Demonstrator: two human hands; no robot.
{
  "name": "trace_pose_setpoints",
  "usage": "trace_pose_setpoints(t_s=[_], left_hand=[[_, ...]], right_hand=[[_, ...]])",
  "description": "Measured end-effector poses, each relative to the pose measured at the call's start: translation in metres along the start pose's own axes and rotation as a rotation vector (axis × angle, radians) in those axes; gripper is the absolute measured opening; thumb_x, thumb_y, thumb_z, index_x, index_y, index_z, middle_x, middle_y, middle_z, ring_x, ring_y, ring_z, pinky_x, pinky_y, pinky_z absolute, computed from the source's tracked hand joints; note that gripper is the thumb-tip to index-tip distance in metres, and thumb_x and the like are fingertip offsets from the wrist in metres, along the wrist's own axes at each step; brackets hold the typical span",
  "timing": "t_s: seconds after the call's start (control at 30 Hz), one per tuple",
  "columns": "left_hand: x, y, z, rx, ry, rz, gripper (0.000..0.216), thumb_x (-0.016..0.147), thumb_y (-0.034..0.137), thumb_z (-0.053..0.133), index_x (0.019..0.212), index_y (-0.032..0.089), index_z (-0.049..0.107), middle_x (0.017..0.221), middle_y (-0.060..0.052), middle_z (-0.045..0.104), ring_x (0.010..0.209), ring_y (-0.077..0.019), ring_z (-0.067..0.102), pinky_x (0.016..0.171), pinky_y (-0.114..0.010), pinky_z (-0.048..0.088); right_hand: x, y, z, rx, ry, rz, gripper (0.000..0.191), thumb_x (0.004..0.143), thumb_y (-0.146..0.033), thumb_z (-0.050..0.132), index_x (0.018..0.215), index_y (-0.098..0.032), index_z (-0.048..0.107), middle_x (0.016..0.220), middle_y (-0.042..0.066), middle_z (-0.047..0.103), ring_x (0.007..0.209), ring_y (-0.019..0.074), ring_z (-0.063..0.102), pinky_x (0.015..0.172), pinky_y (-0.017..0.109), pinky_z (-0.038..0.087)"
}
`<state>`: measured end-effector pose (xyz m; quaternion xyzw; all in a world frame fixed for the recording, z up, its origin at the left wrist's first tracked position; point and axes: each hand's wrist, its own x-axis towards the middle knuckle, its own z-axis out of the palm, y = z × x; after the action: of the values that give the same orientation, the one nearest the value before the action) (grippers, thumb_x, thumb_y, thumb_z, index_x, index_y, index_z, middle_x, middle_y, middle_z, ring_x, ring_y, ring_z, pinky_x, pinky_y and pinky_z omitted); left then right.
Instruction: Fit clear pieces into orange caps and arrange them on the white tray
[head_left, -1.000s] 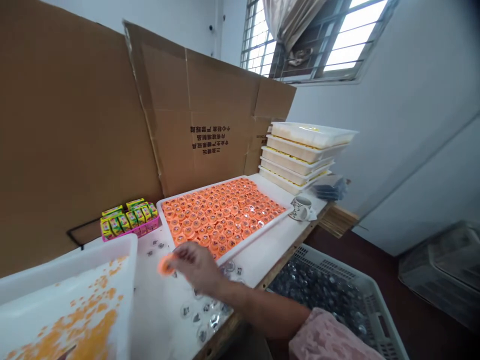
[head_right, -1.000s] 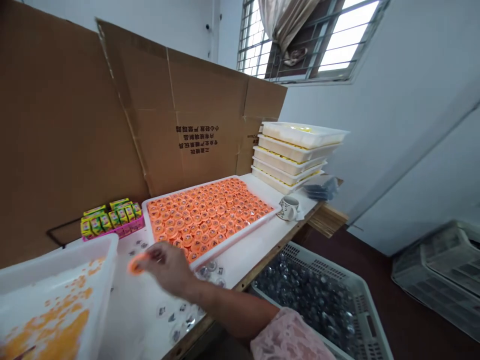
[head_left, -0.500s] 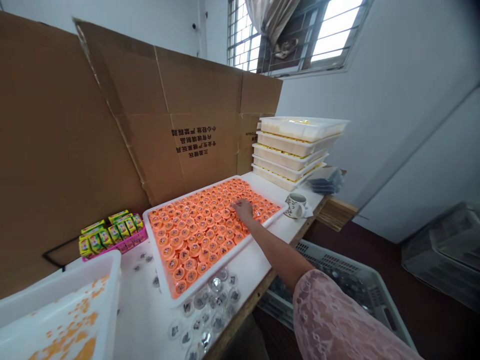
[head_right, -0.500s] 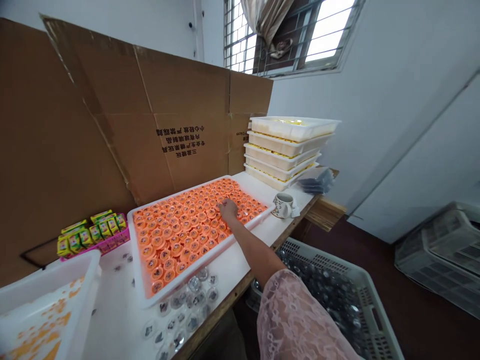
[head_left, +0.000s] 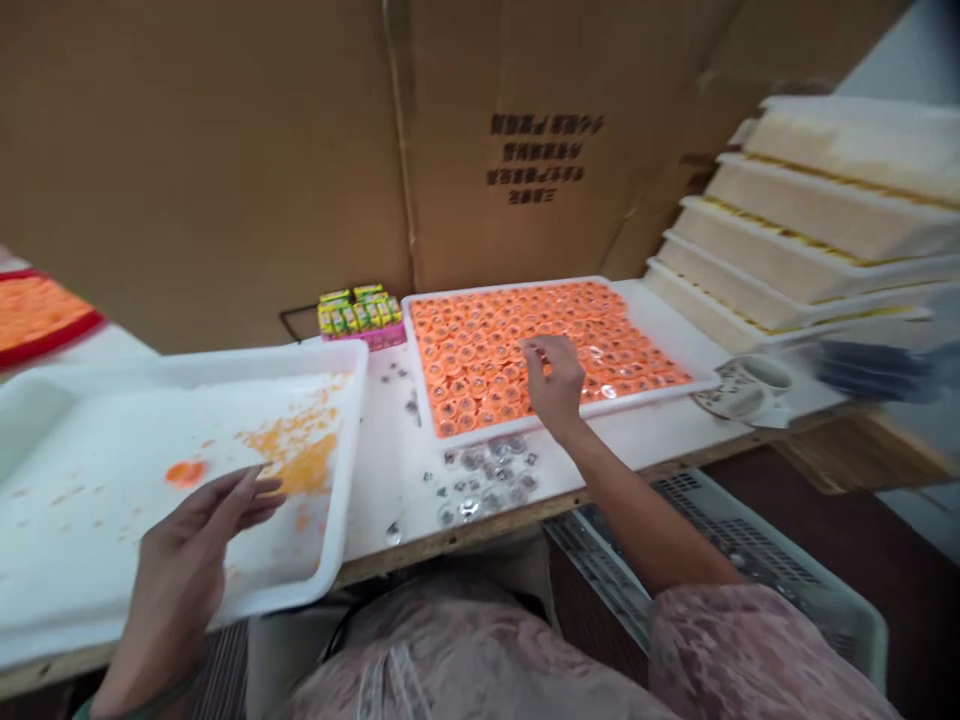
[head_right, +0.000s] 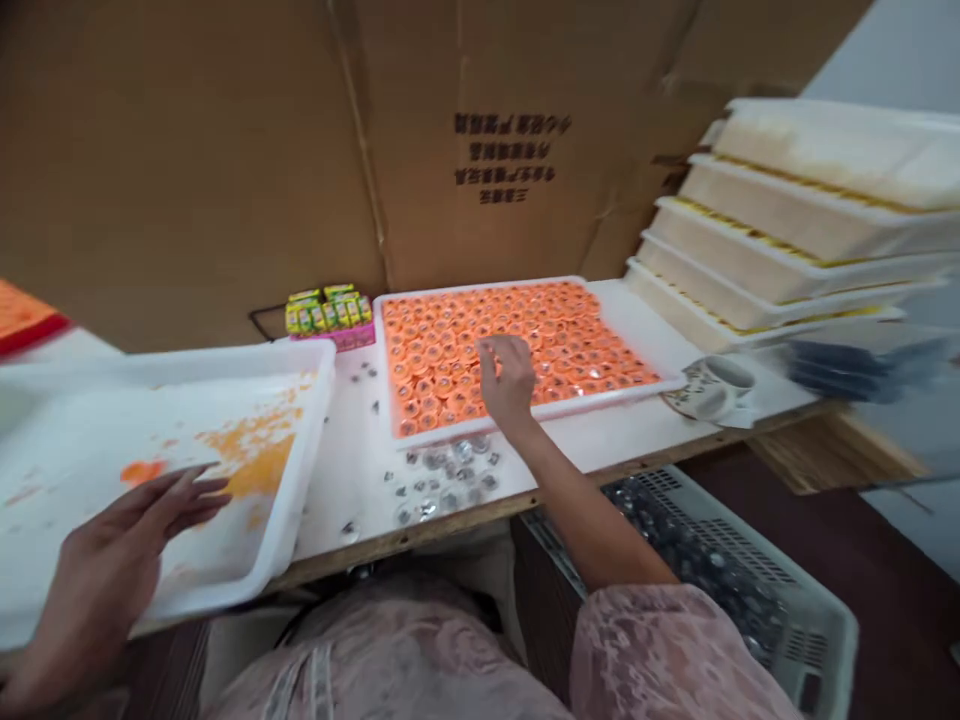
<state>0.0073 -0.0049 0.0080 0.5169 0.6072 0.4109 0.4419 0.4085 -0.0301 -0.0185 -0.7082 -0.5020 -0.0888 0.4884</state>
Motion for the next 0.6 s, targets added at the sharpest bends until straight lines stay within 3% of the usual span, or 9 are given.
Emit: trace_pose_setpoints(t_s=[0.07, 0.13, 0.2, 0.3, 0.43, 0.5, 0.6], left_hand=[[-0.001, 0.004, 0.003, -0.085, 0.022, -0.047, 0.034, 0.065, 0.043, 0.072, 0.087, 0.017, 0.067, 0.082, -0.005, 0.071, 0.071, -0.0205, 0.066, 0.068, -0.031, 0.052], [0.002, 0.005, 0.006, -0.146, 0.037, -0.037, 0.032, 0.065, 0.04, 0.072, 0.087, 0.016, 0.067, 0.08, -0.004, 0.07, 0.068, -0.0183, 0.066, 0.066, -0.028, 0.052], [0.003, 0.002, 0.007, -0.188, 0.063, -0.015, 0.031, 0.066, 0.037, 0.072, 0.086, 0.015, 0.067, 0.079, -0.005, 0.07, 0.066, -0.0172, 0.065, 0.064, -0.028, 0.051], [0.005, -0.002, 0.001, -0.312, 0.124, -0.002, 0.028, 0.066, 0.033, 0.072, 0.086, 0.014, 0.066, 0.079, -0.005, 0.07, 0.066, -0.0164, 0.066, 0.065, -0.028, 0.051], [0.016, 0.003, -0.022, -0.417, 0.239, 0.071, 0.029, 0.067, 0.032, 0.07, 0.091, 0.016, 0.063, 0.087, -0.004, 0.068, 0.072, -0.0152, 0.066, 0.071, -0.028, 0.051], [0.029, 0.008, -0.039, -0.277, 0.288, 0.131, 0.035, 0.07, 0.037, 0.066, 0.098, 0.016, 0.06, 0.093, -0.006, 0.067, 0.076, -0.0159, 0.066, 0.074, -0.03, 0.051], [0.056, 0.01, -0.064, 0.235, 0.288, 0.148, 0.047, 0.075, 0.048, 0.054, 0.11, 0.016, 0.055, 0.099, -0.009, 0.064, 0.08, -0.0187, 0.065, 0.072, -0.031, 0.051]], right_hand=[[-0.036, -0.039, 0.015, 0.164, -0.232, -0.273, 0.017, 0.089, -0.025, 0.046, 0.09, -0.02, 0.062, 0.087, 0.006, 0.062, 0.087, 0.0172, 0.055, 0.081, 0.03, 0.042], [-0.072, -0.075, 0.029, 0.247, -0.552, -0.495, 0.016, 0.089, -0.021, 0.048, 0.087, -0.02, 0.063, 0.078, 0.004, 0.062, 0.08, 0.0162, 0.055, 0.075, 0.027, 0.043], [-0.104, -0.101, 0.041, 0.237, -0.791, -0.577, 0.012, 0.087, -0.022, 0.053, 0.085, -0.018, 0.064, 0.077, 0.005, 0.061, 0.079, 0.0166, 0.054, 0.071, 0.026, 0.042], [-0.135, -0.119, 0.052, 0.165, -0.961, -0.551, 0.008, 0.083, -0.021, 0.058, 0.083, -0.016, 0.064, 0.081, 0.006, 0.06, 0.082, 0.0177, 0.053, 0.07, 0.027, 0.041], [-0.151, -0.117, 0.062, 0.132, -1.074, -0.436, 0.012, 0.08, -0.012, 0.055, 0.082, -0.018, 0.066, 0.082, 0.005, 0.06, 0.082, 0.0174, 0.054, 0.068, 0.026, 0.04], [-0.153, -0.115, 0.065, 0.127, -1.111, -0.366, 0.016, 0.079, -0.008, 0.054, 0.081, -0.019, 0.066, 0.082, 0.004, 0.06, 0.081, 0.0168, 0.056, 0.068, 0.025, 0.04], [-0.156, -0.117, 0.064, 0.134, -1.134, -0.255, 0.019, 0.078, -0.006, 0.051, 0.079, -0.018, 0.065, 0.084, 0.004, 0.059, 0.081, 0.0156, 0.057, 0.069, 0.024, 0.041]])
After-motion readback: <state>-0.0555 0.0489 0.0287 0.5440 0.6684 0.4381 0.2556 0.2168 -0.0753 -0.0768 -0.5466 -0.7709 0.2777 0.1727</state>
